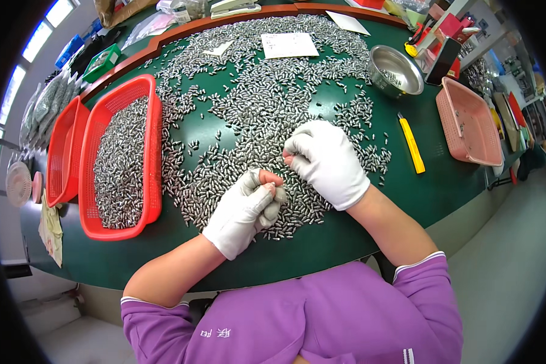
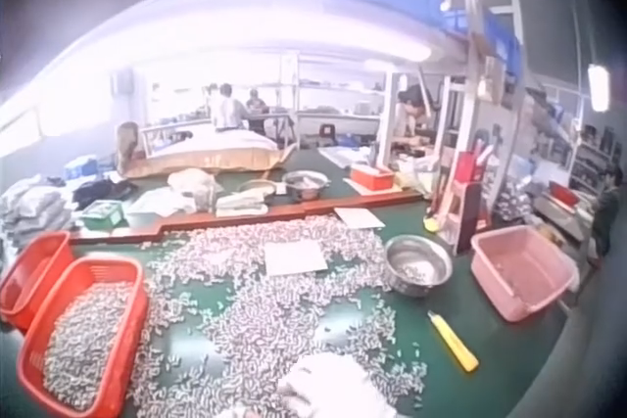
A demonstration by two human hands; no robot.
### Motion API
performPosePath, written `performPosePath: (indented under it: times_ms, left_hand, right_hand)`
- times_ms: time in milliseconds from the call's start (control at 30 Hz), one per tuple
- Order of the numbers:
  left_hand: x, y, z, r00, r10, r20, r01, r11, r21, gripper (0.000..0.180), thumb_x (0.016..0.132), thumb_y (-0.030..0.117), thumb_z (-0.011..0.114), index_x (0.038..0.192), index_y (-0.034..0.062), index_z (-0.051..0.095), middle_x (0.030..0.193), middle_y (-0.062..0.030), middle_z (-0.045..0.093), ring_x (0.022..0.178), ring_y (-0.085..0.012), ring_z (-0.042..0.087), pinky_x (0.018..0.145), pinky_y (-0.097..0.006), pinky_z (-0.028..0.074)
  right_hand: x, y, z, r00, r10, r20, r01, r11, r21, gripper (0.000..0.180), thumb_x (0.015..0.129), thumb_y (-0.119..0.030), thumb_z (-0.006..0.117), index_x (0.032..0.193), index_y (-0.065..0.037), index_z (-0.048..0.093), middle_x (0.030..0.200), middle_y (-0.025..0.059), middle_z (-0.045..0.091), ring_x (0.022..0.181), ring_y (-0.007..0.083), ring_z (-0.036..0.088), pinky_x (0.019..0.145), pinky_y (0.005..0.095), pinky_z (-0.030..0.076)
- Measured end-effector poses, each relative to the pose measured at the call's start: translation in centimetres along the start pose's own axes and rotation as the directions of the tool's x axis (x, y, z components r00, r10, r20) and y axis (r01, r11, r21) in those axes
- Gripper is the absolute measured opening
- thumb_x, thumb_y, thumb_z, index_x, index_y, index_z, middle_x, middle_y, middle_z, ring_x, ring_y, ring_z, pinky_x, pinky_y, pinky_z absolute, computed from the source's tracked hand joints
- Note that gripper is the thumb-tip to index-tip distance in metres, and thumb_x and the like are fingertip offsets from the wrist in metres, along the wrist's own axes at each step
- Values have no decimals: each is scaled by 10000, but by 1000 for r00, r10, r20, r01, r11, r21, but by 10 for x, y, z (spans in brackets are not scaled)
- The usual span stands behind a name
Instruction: Inspecting and sorting small metallic electronic components at a factory workbench.
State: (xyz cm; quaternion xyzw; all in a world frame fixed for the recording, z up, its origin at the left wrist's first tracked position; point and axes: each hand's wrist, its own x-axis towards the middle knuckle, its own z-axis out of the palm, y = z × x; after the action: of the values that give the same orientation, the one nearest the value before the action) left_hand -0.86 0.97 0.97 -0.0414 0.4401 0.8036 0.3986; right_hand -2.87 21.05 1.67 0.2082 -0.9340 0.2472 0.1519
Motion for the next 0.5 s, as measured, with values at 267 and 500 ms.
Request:
performPosePath:
  times_ms: [267, 500]
  left_hand:
    - [1, 3, -3, 995, -6, 103, 11, 999, -53, 193, 936, 201, 614, 1070, 118, 503, 916, 7, 579, 687, -53, 491, 606, -180, 406]
    - [1, 3, -3, 995, -25, 97, 27, 999, -17, 186, 947, 254, 621, 1026, 113, 529, 890, 10, 587, 660, -54, 485, 581, -185, 403]
  right_hand:
    - [-4, -11, 0, 995, -70, -69, 97, 822, 561, 129, 716, -76, 749, 834, -64, 696, 859, 72, 652, 814, 256, 632, 738, 359, 524]
    - [-8, -12, -3, 993, -71, 99, -2, 804, 594, 243, 769, -81, 727, 1010, -69, 702, 1032, 103, 644, 962, 287, 622, 847, 359, 510]
